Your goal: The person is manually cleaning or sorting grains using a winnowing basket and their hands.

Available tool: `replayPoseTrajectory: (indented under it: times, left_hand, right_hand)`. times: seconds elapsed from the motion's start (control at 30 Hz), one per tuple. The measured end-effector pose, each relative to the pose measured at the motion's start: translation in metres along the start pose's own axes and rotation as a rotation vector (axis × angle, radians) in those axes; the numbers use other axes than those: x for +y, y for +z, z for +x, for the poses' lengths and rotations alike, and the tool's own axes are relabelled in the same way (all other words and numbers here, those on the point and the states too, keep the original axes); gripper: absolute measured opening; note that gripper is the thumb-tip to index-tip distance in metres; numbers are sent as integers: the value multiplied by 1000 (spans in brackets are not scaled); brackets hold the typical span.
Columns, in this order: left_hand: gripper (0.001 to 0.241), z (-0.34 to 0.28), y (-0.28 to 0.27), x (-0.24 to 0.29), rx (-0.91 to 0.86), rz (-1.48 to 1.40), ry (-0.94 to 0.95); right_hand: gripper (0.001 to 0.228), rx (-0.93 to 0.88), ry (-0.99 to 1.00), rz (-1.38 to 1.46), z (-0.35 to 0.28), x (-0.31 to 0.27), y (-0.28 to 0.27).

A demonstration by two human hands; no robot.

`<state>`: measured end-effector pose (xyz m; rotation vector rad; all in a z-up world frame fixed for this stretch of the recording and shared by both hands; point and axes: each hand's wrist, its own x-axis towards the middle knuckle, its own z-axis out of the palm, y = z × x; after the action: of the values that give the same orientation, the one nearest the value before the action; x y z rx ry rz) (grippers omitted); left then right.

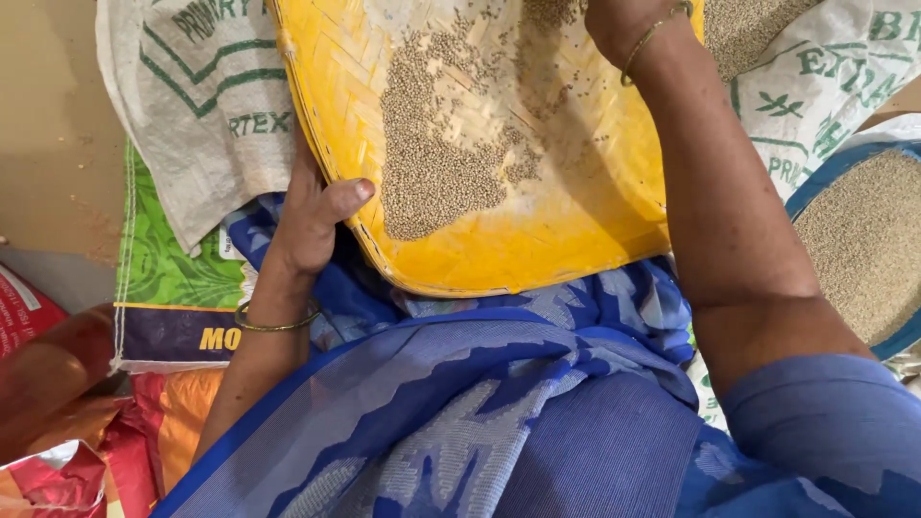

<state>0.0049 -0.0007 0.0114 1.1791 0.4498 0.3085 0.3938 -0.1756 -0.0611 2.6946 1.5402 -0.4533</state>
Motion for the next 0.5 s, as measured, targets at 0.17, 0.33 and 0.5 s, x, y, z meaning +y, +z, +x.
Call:
replayPoseTrajectory:
  times: [0.17, 0.33, 0.5]
  left_hand:
    - [104, 0, 1, 5, -13, -43, -9]
    - [103, -1, -1, 2, -21, -29, -20]
    - [102, -4, -3, -3, -6, 4, -23]
  right_hand:
    - [40, 78, -183, 70, -49, -33, -44]
    - [43, 277, -66, 227, -121, -6, -73]
    - [36, 317, 92, 282, -161, 3, -73]
